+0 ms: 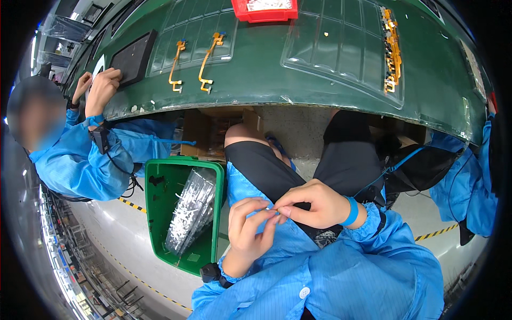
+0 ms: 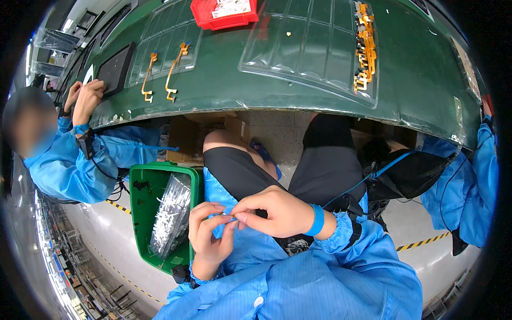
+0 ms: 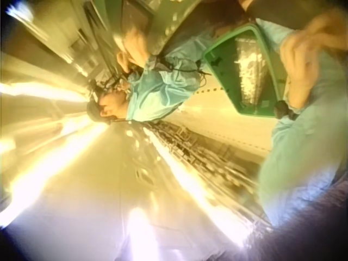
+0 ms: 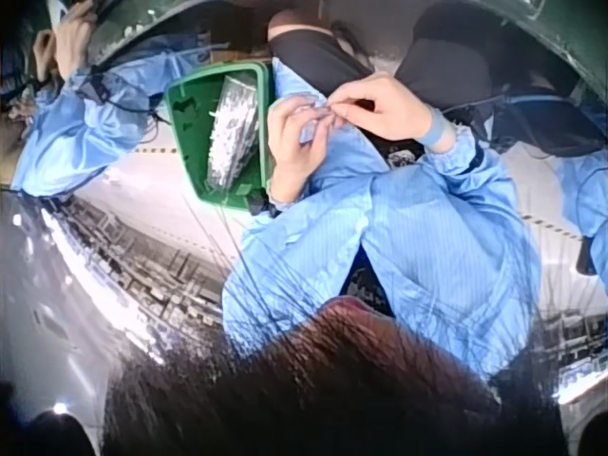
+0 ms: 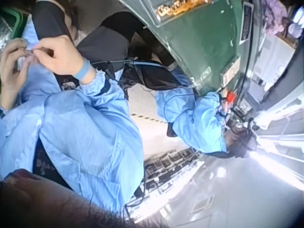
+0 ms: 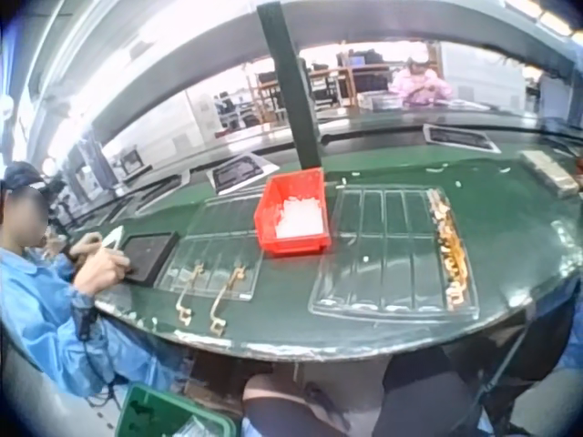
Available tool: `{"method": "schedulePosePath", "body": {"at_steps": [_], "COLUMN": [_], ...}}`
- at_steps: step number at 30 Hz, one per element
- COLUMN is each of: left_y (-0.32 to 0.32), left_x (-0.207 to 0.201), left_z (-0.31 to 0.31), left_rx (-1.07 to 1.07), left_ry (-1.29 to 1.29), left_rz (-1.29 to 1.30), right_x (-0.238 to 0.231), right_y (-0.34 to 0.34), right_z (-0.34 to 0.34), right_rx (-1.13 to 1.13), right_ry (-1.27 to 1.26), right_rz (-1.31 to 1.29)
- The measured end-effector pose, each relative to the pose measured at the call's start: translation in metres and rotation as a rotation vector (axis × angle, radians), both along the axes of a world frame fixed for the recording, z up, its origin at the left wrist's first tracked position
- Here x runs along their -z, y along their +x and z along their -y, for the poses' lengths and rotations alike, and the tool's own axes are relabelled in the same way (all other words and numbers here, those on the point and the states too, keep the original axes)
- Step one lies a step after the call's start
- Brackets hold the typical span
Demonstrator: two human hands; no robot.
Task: Assembling small plastic and electronic components at a factory workstation.
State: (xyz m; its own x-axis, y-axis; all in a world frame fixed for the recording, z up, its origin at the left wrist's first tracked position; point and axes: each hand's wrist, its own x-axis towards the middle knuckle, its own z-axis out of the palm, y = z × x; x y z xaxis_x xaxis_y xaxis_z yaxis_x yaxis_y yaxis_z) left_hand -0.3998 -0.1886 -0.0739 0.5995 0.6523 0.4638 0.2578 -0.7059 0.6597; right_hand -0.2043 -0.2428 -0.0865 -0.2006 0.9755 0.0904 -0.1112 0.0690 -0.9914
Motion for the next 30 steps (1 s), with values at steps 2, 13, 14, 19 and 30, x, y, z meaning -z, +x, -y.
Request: {"method": "schedulePosePath", "body": {"at_steps": [2,13,14,19,30], "left_y": [-0.001,-0.002,-0.006,-0.045,-0.161], "left_x": [0.002,0.001,0.003,0.013,0.034], "left_z": [0.001,0.005,0.005,-0.028,0.003], "left_rx": [-0.008,-0.159,-0.164,-0.627,-0.747], "left_ry": [-0.01,-0.918,-0.919,-0.646,-0.413], "left_rz": [-0.002,0.265,0.265,0.553,-0.303], "right_x": [-0.001,0.007,0.009,0.01,-0.005], "right_y": [0.0,-0.003,-0.005,-0.007,-0.013], "right_z": [0.0,0.0,-0.001,-0.001,-0.016], "right_rx": [0.001,0.023,0.053,0.152,0.346], "right_ry": [0.013,0.115,0.146,0.088,-0.239], "right_rz": [0.004,0.184,0.203,0.13,-0.272]}}
